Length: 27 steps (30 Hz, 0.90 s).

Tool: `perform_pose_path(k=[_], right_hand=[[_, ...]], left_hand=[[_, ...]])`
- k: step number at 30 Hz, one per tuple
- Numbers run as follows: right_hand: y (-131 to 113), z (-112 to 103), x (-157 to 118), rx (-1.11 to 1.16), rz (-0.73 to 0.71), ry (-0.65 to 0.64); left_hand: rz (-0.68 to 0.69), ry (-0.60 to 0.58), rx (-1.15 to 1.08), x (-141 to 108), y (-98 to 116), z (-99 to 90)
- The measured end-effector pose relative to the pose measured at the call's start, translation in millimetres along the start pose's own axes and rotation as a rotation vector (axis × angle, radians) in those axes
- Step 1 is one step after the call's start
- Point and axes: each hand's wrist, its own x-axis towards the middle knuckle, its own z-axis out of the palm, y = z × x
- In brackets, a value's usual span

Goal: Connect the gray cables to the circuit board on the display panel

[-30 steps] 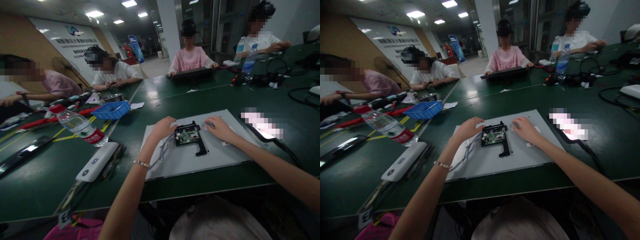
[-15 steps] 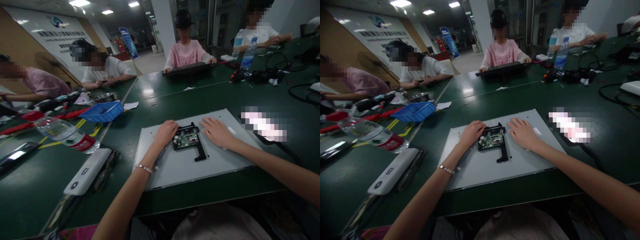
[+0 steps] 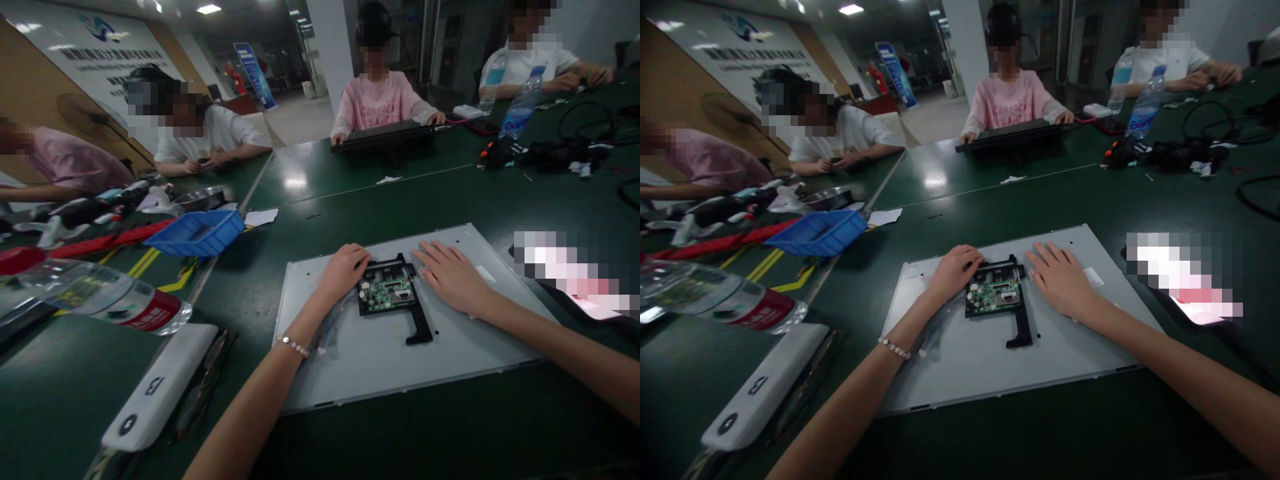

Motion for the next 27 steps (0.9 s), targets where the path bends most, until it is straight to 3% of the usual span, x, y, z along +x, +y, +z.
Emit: perform_pose_path(k=[9,18,23,27], right_hand=[[0.6,-4.9,-0.8,0.061,-0.064,-0.051],[-1.9,-13.5,-2.4,0.197,-0.094,-0.031],[-1.1,-14.9,-2.3,0.271,-0.117,-0.024],[1.4,-14.4,-1.6,0.298,-0.132,-0.017]], left_hand=[[0.007,0.020,0.114,-6.4,-2.0,0.5],[-0.051,0.121,0.115,-7.0,-1.5,-1.0],[-0.096,0.179,-0.042,-3.5,0.1,3.4],[-0.142,0.152,-0.271,-0.1,-1.5,10.6]])
